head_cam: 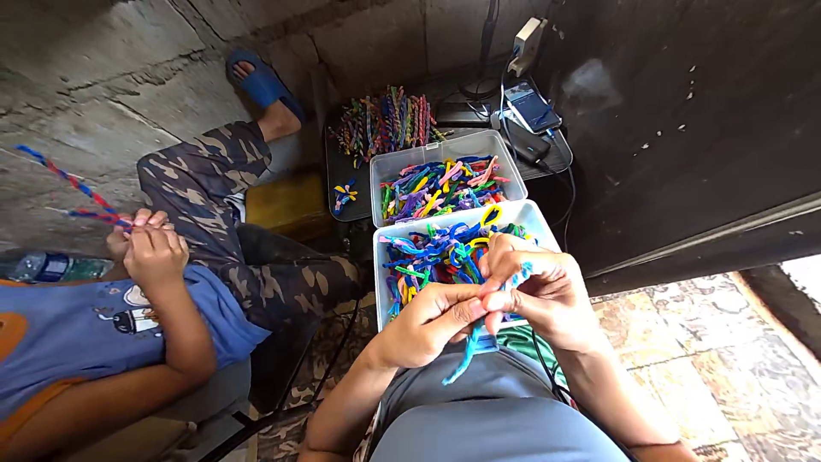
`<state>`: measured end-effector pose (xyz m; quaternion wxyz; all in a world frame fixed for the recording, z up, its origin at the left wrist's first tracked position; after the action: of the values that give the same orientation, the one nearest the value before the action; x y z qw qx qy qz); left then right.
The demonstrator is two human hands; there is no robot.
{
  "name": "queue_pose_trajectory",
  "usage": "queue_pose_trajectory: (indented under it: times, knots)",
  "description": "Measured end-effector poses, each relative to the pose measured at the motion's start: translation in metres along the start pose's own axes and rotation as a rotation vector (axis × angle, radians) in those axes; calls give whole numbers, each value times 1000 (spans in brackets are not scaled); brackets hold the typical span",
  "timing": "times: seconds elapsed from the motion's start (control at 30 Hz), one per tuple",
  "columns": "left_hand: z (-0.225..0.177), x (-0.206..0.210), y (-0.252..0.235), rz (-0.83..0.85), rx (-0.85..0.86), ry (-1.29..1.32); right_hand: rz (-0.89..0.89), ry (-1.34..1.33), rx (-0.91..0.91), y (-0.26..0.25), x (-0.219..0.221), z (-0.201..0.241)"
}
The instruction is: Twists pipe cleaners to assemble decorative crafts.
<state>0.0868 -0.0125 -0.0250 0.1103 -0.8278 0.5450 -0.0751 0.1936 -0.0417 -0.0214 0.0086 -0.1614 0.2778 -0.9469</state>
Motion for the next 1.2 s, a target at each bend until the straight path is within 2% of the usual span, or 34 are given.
queue_pose_trajectory:
  times: [0.13, 0.17, 0.2, 0.27, 0.33, 0.4, 0.47, 0.5, 0.57, 0.63, 0.67, 0.7, 0.8, 0.83, 0.87, 0.9, 0.93, 1.0, 1.07, 1.13, 1.2]
  knots:
    - [-17, -2, 7, -404, 160, -1072, -203, 186, 5, 3, -4, -7]
    - [-18, 2, 8, -476, 180, -1229, -234, 254, -24, 4, -4, -6]
    - [-17, 3, 9, -510, 183, -1279, -252, 306, -52, 4, -4, -5]
    - [-15, -2, 9, -451, 146, -1068, -248, 320, -52, 5, -2, -4]
    - [-8, -5, 6, -255, 69, -534, -166, 170, 21, 2, -1, -6]
    - [3, 0, 4, -50, -55, 29, 14, -23, 82, -1, 3, -10]
    - [9, 9, 5, 106, -157, 458, 197, -170, 61, -3, 10, -10]
    - [9, 13, 5, 167, -180, 586, 234, -221, 39, -4, 12, -9]
    - [6, 17, 5, 219, -183, 642, 192, -228, 2, -4, 10, -8]
    - [6, 13, 3, 154, -150, 479, 82, -139, -12, -2, 3, -7]
    - [5, 8, 1, 83, -119, 316, 20, -79, -10, -1, 0, -7]
    - [2, 1, 0, -9, -79, 70, -48, 1, -13, -1, -3, -6]
    - [-14, -6, 2, -346, 61, -959, -244, 301, -72, 3, -8, -2]
    - [-15, -2, 1, -430, 99, -1171, -292, 357, -89, 4, -9, -2]
    - [-14, 1, 1, -467, 109, -1236, -329, 366, -86, 5, -11, -4]
    - [-11, -1, 0, -453, 82, -1153, -352, 321, -53, 5, -13, -6]
    - [-7, -7, -1, -394, 26, -927, -352, 235, 6, 4, -14, -10]
    - [4, -11, -4, -222, -94, -285, -267, 10, 133, 0, -16, -19]
    - [12, -6, -4, -72, -181, 265, -100, -152, 194, -3, -14, -24]
    - [14, 3, -4, 38, -215, 569, 51, -236, 152, -7, -8, -22]
    - [14, 11, -3, 89, -234, 681, 81, -270, 83, -7, -5, -18]
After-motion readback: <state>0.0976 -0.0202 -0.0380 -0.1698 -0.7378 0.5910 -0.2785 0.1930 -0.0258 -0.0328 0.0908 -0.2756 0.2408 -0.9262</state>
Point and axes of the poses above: each hand's wrist, its own y-axis away from the middle knuckle, its own x-axis out of the palm, z = x × y, the point moved 8 cm from there along -y, towards the middle knuckle, and after that the axes turned 7 degrees about -y, right-handed, at the moved point
